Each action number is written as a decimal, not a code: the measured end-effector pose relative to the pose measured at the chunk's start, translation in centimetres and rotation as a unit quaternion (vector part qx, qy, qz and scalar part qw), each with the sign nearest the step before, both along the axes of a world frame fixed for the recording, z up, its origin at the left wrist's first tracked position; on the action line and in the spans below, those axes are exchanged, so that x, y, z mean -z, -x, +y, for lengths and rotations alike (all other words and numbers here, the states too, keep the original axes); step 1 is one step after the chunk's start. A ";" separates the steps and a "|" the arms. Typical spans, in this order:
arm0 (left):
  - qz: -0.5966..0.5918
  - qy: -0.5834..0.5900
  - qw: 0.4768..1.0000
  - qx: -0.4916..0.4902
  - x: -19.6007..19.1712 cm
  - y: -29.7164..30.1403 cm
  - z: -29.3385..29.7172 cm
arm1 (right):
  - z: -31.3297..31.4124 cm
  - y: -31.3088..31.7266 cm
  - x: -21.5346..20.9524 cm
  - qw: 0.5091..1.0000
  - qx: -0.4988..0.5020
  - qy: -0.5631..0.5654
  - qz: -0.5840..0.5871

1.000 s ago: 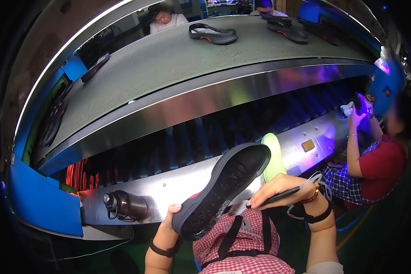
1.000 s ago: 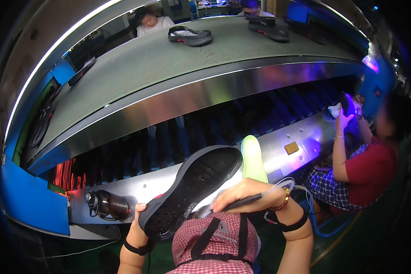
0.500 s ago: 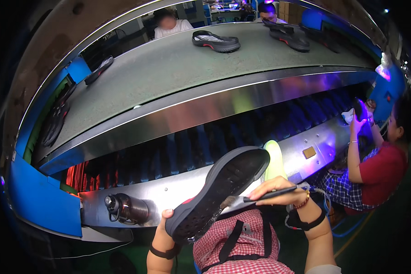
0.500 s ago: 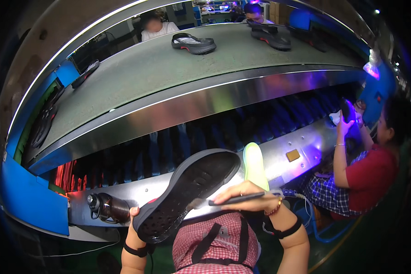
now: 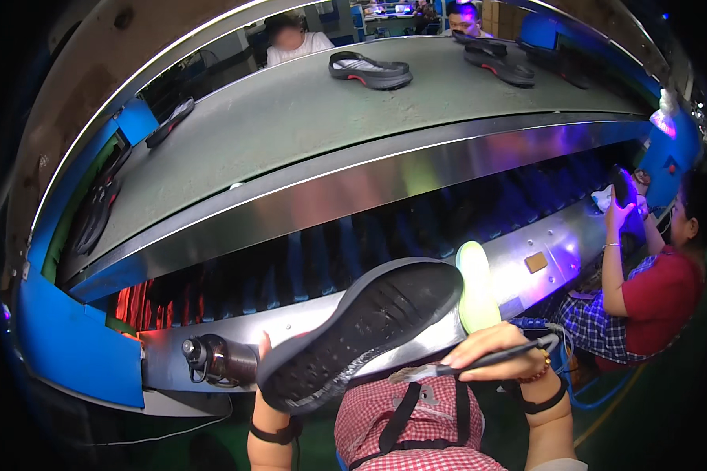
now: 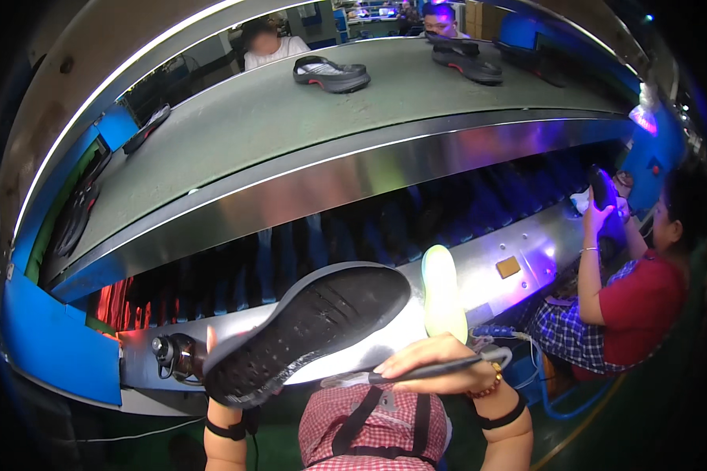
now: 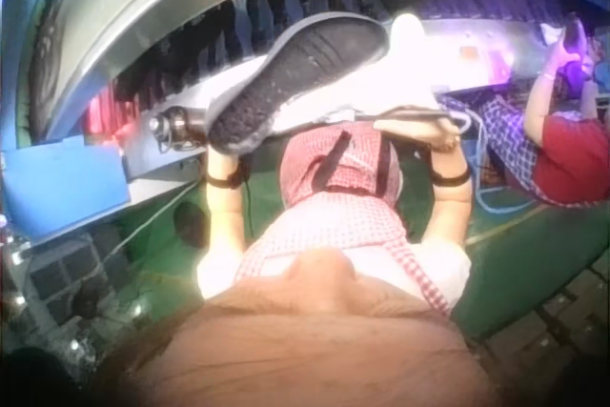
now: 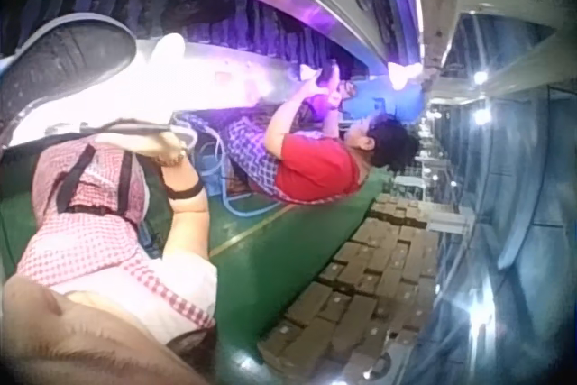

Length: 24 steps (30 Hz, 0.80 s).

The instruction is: Applying adhesive to the interior surface of shoe soles using a brush.

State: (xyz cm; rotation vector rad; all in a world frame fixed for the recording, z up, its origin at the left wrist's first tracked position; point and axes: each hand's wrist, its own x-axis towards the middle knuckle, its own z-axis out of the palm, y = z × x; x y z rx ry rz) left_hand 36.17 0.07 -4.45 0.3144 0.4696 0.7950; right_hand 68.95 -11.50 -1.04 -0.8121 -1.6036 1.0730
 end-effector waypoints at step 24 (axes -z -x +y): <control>0.026 -0.056 0.998 -0.027 8.9 -11.0 0.5 | 3.6 6.5 9.0 0.938 0.201 0.259 0.115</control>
